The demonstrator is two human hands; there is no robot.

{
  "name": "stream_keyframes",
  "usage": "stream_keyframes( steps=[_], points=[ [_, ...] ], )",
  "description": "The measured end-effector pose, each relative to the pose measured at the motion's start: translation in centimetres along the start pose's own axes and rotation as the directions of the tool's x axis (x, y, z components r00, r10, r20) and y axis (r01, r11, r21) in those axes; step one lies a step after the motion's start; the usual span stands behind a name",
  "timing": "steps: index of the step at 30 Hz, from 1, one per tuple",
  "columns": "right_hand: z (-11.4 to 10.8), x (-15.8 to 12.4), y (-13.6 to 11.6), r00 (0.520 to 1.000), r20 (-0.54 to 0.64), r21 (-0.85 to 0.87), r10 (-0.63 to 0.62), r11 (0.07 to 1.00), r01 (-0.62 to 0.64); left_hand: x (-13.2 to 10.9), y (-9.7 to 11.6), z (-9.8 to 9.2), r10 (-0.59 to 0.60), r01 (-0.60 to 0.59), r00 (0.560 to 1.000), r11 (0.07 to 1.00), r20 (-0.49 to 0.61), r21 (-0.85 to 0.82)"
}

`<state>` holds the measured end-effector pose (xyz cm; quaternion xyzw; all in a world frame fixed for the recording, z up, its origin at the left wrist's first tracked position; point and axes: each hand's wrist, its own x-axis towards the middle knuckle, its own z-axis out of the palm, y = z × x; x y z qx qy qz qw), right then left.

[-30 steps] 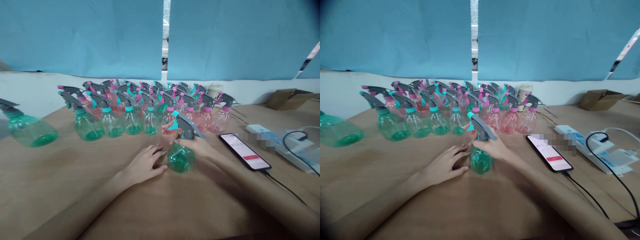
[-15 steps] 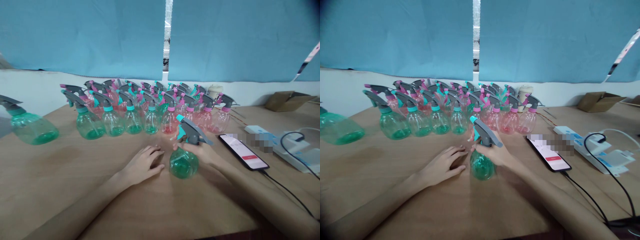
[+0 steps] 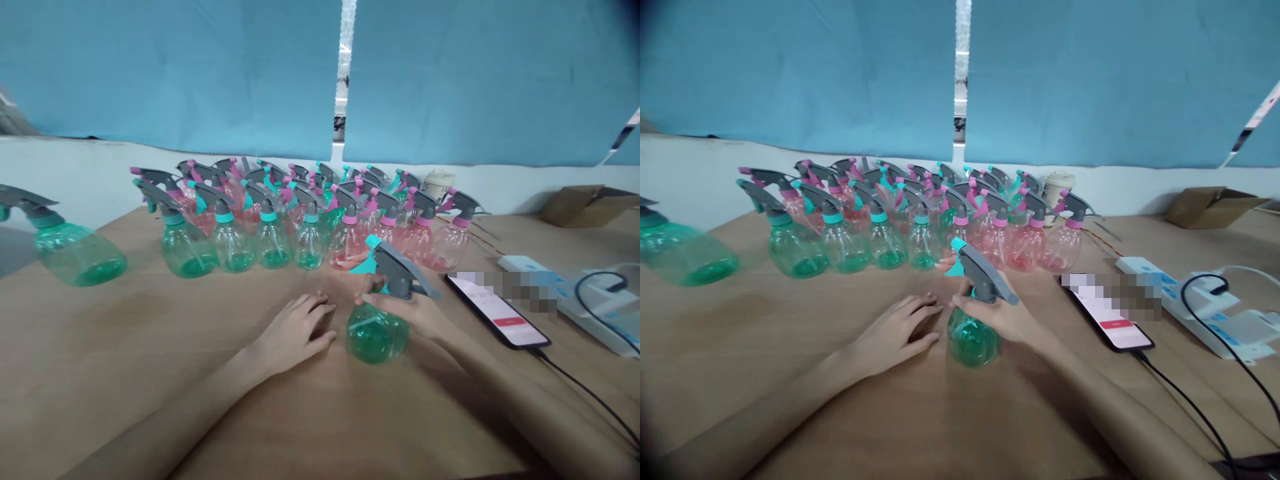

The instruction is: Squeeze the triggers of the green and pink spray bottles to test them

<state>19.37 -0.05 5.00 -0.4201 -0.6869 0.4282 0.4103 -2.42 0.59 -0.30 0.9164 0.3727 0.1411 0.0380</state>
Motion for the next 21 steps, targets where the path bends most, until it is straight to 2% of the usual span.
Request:
stream_keyframes(
  steps=[5,12,21],
  points=[
    [-0.1,-0.23,0.22,1.0,0.023,0.062,-0.02,0.998,0.019,-0.03,0.3,0.03,-0.014,0.014,1.0,1.0,-0.01,-0.001],
    [-0.11,-0.32,0.39,0.999,0.001,0.054,0.036,0.998,-0.036,0.05,0.61,-0.06,-0.029,0.029,1.0,1.0,-0.01,0.008],
    [-0.26,-0.35,0.68,1.0,-0.004,0.063,0.026,0.998,-0.026,0.03,0.36,-0.02,-0.026,0.026,1.0,1.0,-0.002,0.013]
  ],
)
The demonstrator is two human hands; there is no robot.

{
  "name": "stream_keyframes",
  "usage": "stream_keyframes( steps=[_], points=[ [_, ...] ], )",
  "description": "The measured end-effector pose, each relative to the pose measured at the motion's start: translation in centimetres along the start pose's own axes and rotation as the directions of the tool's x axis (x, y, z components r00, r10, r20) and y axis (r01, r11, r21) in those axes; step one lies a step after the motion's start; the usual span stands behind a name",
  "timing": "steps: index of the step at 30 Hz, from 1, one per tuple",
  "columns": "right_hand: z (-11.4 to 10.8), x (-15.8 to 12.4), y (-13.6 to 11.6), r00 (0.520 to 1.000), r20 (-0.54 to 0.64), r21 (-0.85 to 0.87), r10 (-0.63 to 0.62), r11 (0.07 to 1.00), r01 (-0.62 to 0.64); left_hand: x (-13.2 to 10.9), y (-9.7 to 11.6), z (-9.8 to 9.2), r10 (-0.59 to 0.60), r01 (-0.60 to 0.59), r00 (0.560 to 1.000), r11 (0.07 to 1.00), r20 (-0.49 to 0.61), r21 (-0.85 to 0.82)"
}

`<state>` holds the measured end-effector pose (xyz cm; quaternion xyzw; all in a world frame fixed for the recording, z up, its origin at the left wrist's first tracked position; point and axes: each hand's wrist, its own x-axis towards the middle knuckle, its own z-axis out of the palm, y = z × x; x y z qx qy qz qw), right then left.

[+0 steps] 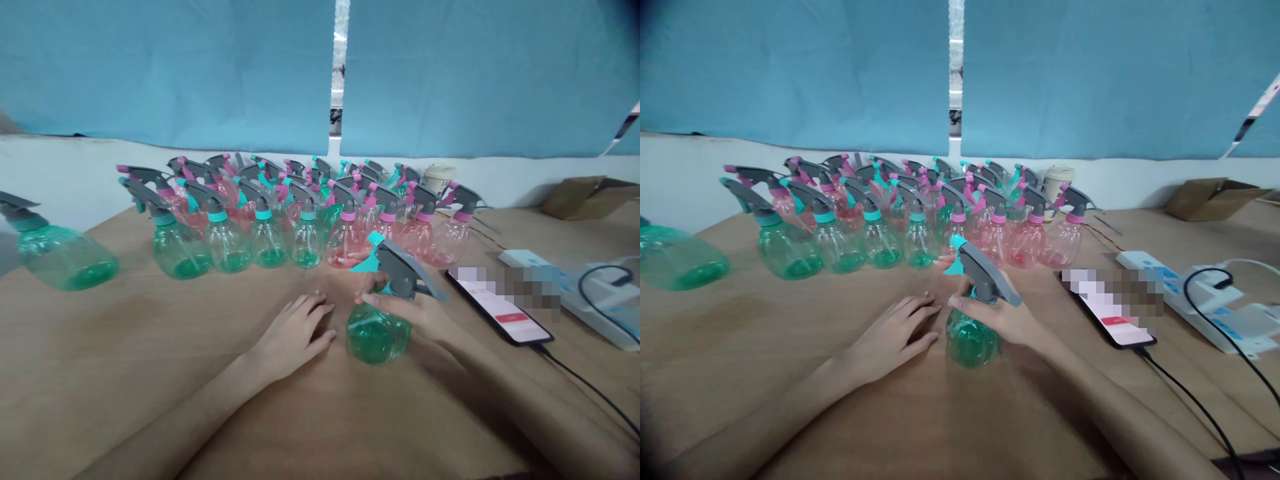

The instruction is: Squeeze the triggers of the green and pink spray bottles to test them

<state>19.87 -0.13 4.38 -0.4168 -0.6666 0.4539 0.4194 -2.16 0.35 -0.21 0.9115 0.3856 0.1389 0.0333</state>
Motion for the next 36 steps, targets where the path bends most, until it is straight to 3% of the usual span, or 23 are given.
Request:
stream_keyframes(
  steps=[24,36],
  points=[
    [0.2,0.1,-1.0,0.999,0.018,-0.069,-0.043,0.997,0.044,0.0,0.1,0.0,-0.017,0.017,1.0,0.999,-0.007,-0.045],
    [0.0,-0.1,-1.4,0.996,0.045,-0.002,-0.082,0.997,0.082,-0.1,0.1,0.0,-0.027,0.028,1.0,0.999,0.004,-0.029]
  ],
)
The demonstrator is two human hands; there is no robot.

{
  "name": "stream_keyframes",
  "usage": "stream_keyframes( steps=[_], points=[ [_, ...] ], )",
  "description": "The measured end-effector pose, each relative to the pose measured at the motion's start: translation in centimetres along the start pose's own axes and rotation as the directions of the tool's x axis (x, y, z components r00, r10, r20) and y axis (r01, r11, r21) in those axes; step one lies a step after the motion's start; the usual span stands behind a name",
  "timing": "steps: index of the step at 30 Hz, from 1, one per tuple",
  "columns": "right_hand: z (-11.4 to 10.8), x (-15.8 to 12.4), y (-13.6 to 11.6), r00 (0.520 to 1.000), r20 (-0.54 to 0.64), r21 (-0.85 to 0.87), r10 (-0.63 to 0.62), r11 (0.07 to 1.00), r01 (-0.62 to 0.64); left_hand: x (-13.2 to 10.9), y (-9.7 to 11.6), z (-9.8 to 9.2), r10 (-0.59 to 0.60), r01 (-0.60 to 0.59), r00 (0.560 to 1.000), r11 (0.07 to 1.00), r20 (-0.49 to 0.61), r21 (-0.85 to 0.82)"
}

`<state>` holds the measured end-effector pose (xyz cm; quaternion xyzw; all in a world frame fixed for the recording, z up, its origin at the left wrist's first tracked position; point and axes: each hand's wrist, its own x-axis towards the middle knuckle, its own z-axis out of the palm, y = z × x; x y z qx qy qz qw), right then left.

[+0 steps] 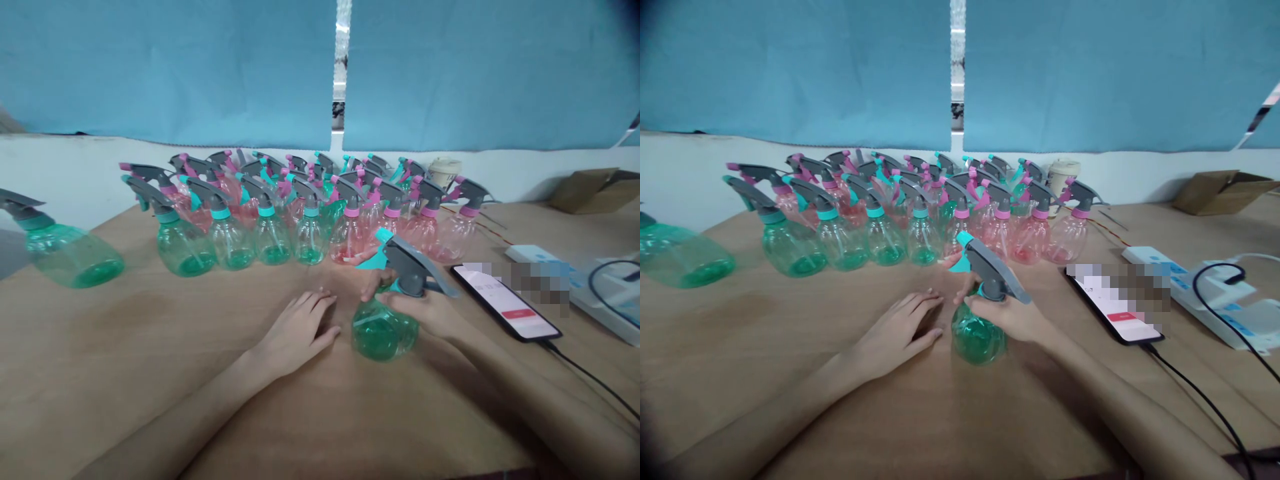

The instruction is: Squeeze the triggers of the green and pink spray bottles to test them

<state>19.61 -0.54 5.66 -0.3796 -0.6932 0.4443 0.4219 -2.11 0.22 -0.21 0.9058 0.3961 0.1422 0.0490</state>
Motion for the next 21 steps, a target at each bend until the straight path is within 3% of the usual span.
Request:
stream_keyframes(
  steps=[10,15,21],
  points=[
    [0.09,-0.33,-0.53,0.998,-0.06,0.028,0.003,1.0,-0.001,0.01,-0.13,0.19,0.005,-0.005,1.0,1.0,-0.009,0.001],
    [0.07,-0.58,-0.55,0.999,-0.023,0.019,-0.034,0.999,0.035,0.01,-0.25,0.27,0.009,-0.009,1.0,1.0,-0.021,0.003],
    [0.29,-0.62,0.04,0.999,-0.025,-0.013,0.027,1.0,-0.027,-0.02,-0.3,0.31,0.011,-0.011,1.0,1.0,-0.019,-0.001]
  ],
)
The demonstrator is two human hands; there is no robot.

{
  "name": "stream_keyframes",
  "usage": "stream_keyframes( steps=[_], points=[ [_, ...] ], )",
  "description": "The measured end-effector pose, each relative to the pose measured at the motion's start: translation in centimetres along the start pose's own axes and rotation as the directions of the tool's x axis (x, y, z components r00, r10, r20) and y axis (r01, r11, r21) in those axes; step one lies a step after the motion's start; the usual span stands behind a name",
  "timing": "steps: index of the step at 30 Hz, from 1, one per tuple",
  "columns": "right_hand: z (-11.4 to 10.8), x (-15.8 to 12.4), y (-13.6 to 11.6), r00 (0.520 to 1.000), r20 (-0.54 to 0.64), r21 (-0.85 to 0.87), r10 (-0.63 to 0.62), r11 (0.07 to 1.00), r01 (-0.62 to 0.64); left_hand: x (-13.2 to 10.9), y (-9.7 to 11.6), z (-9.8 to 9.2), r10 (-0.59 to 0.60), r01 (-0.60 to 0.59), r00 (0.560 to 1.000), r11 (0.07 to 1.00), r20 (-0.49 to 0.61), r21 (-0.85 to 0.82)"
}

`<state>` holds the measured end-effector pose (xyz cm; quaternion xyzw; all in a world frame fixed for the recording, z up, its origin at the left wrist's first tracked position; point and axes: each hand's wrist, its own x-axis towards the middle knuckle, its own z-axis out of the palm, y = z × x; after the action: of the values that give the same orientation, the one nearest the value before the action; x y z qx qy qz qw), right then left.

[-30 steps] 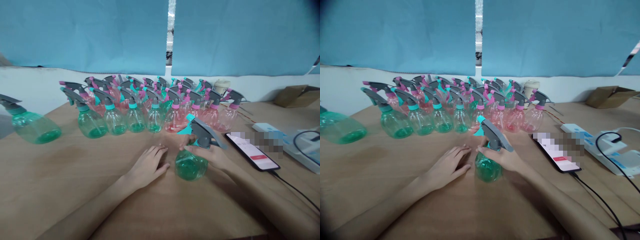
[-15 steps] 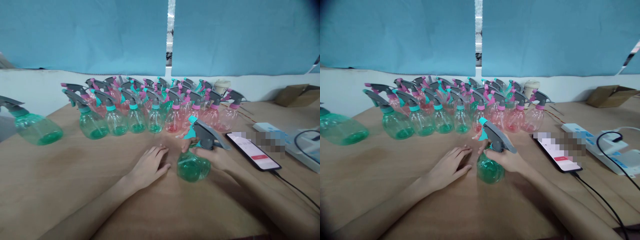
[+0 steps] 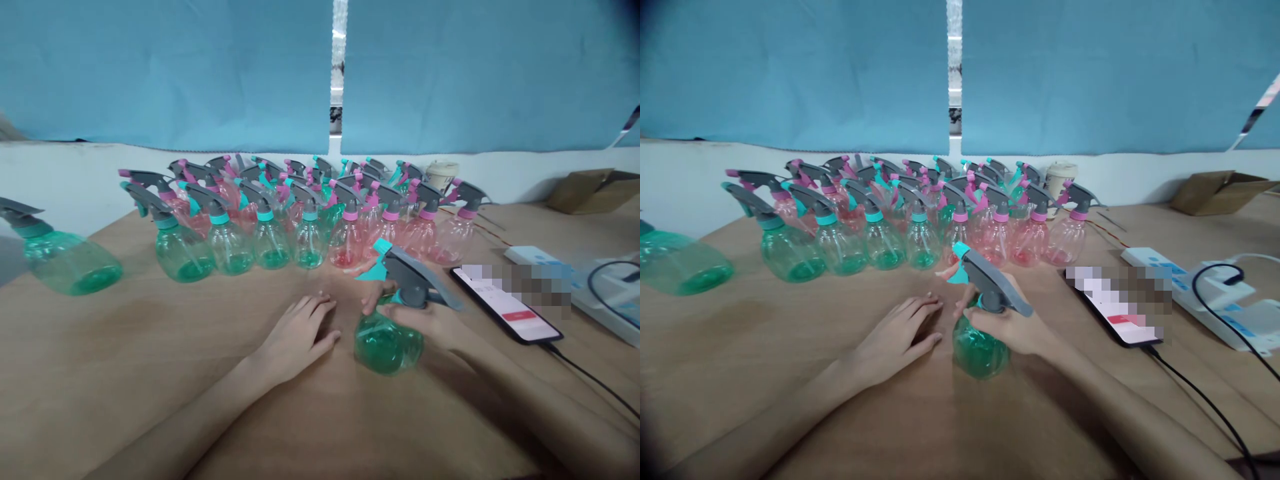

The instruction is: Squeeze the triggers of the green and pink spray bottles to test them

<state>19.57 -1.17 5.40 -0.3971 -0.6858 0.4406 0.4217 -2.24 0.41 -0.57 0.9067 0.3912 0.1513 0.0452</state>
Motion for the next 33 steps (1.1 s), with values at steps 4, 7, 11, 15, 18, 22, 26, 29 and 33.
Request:
stream_keyframes(
  steps=[4,7,11,15,18,22,26,29,33],
  points=[
    [0.08,0.11,0.17,1.0,-0.016,-0.02,-0.023,1.0,0.023,-0.06,-0.15,0.14,-0.001,0.001,1.0,1.0,-0.001,-0.006],
    [0.01,0.14,0.29,1.0,-0.001,-0.06,-0.03,0.998,0.03,-0.02,-0.18,0.18,-0.004,0.004,1.0,1.0,-0.001,-0.015],
    [0.0,0.26,0.28,1.0,-0.003,-0.093,-0.029,0.995,0.028,0.08,-0.14,0.14,-0.008,0.007,1.0,1.0,-0.008,-0.019],
    [0.07,0.34,0.14,1.0,-0.008,-0.081,-0.026,0.996,0.026,0.06,-0.1,0.14,-0.004,0.004,1.0,1.0,-0.01,-0.015],
    [0.05,0.25,0.23,1.0,-0.019,-0.072,-0.023,0.997,0.022,0.03,-0.06,0.13,-0.004,0.004,1.0,1.0,-0.012,-0.014],
    [-0.07,0.02,0.69,1.0,0.01,-0.07,-0.024,0.997,0.025,0.08,-0.02,0.02,0.0,0.0,1.0,1.0,-0.008,-0.015],
    [-0.15,-0.06,1.03,1.0,0.022,-0.07,-0.017,0.997,0.019,0.09,-0.02,-0.11,0.001,-0.001,1.0,1.0,-0.004,-0.002],
    [-0.15,-0.03,0.93,1.0,0.022,-0.063,-0.018,0.998,0.019,0.05,0.01,-0.13,-0.004,0.004,1.0,1.0,0.0,0.007],
    [-0.11,-0.01,0.55,1.0,0.014,-0.06,-0.025,0.998,0.026,0.03,0.03,-0.03,-0.003,0.003,1.0,1.0,0.003,0.006]
  ],
)
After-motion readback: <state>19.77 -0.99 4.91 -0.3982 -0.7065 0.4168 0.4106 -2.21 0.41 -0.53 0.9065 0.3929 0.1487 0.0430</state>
